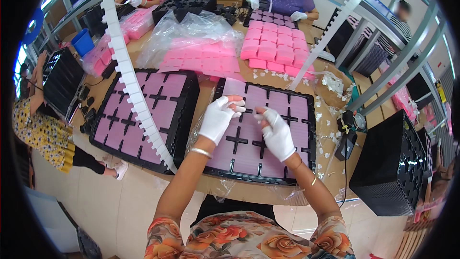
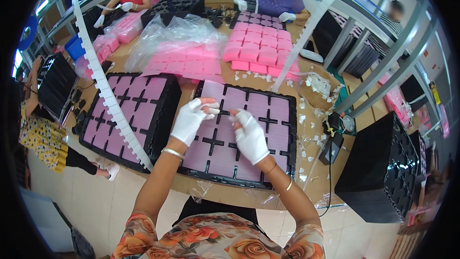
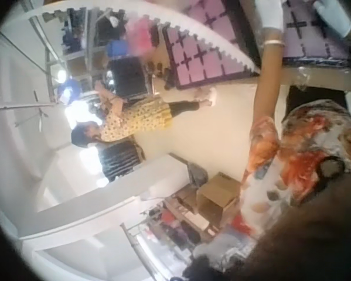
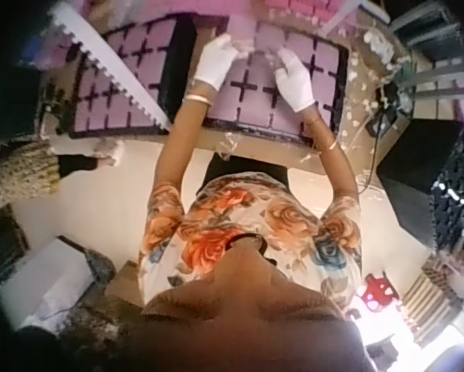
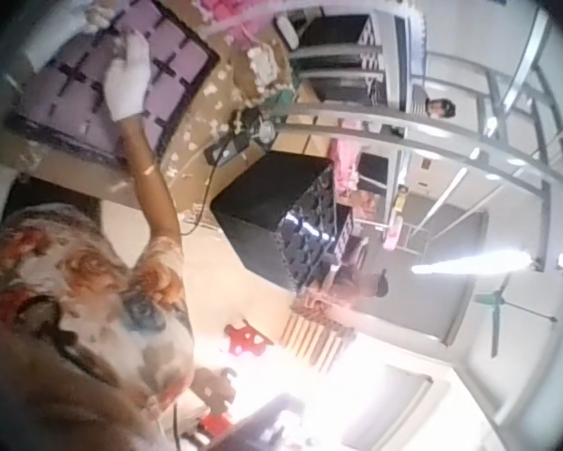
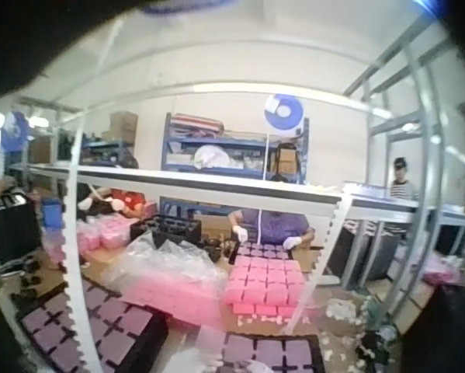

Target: The person assembles pink foam pieces into black plastic grid trays by hand.

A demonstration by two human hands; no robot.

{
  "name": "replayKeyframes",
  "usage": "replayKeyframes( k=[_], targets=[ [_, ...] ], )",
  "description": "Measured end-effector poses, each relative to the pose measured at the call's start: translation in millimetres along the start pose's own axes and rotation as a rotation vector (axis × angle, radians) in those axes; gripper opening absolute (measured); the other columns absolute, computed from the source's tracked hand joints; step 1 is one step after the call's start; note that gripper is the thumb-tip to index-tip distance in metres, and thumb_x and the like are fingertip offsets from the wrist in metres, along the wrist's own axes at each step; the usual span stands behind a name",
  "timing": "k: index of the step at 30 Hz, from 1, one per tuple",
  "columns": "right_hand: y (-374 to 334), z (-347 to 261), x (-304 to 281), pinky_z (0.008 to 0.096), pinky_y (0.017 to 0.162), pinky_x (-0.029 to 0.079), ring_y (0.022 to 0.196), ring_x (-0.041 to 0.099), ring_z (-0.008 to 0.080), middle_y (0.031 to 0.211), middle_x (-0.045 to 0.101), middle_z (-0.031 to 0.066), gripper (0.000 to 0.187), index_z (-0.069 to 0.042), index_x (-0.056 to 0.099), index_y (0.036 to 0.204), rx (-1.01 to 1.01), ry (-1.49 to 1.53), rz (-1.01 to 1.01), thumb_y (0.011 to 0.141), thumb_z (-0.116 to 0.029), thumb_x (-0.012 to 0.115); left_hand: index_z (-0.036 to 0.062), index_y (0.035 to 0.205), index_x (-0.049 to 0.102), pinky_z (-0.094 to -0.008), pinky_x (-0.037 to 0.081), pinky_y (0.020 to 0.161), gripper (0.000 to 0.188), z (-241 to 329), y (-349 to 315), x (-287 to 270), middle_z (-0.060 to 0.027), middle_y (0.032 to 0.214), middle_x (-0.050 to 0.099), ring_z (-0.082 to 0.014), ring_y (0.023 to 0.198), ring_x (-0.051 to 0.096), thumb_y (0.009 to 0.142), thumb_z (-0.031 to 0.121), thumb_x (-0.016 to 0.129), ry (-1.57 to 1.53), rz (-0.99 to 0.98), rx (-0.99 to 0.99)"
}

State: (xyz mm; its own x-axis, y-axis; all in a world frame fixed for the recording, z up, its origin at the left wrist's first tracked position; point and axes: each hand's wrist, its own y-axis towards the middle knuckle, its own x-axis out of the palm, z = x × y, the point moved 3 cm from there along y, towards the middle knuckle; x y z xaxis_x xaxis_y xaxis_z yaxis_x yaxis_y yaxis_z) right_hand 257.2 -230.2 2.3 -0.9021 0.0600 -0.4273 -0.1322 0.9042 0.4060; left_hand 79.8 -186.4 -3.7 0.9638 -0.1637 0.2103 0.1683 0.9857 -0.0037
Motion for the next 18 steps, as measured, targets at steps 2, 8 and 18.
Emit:
replayKeyframes(
  k=[2,8,18],
  targets=[
    [12.5,37.2,-9.5,0.0257,0.084,0.049,0.099,0.062,0.0162,0.109,0.062,0.0119,0.035,0.000,0.053,0.123,0.159,0.158,0.078,0.090,0.006,0.043,-0.0050,0.117,0.055,-0.0259,0.052,0.079,0.030,-12.9,22.9,8.6,-0.0151,0.108,0.063,-0.0199,0.091,0.065,0.089,-0.004,0.045,-0.014,0.001,-0.056],
    [37.0,88.0,-34.4,0.0264,0.083,0.049,0.096,0.064,0.0170,0.104,0.065,0.0118,0.030,-0.001,0.058,0.116,0.219,-0.055,0.149,0.090,0.004,0.045,-0.0074,0.118,0.053,-0.0262,0.050,0.060,0.038,-55.2,80.9,4.4,-0.0164,0.104,0.062,-0.0168,0.070,0.062,0.081,-0.005,0.049,0.104,0.127,-0.162],
    [48.4,94.8,-33.9,0.0296,0.081,0.051,0.092,0.065,0.0214,0.100,0.065,0.0135,0.022,0.001,0.062,0.104,0.196,0.008,0.086,0.085,0.004,0.051,-0.0051,0.105,0.057,-0.0253,0.055,0.069,0.024,-67.9,94.3,14.8,-0.0127,0.093,0.060,-0.0160,0.074,0.062,0.084,-0.008,0.046,0.198,0.298,-0.008]
  ],
)
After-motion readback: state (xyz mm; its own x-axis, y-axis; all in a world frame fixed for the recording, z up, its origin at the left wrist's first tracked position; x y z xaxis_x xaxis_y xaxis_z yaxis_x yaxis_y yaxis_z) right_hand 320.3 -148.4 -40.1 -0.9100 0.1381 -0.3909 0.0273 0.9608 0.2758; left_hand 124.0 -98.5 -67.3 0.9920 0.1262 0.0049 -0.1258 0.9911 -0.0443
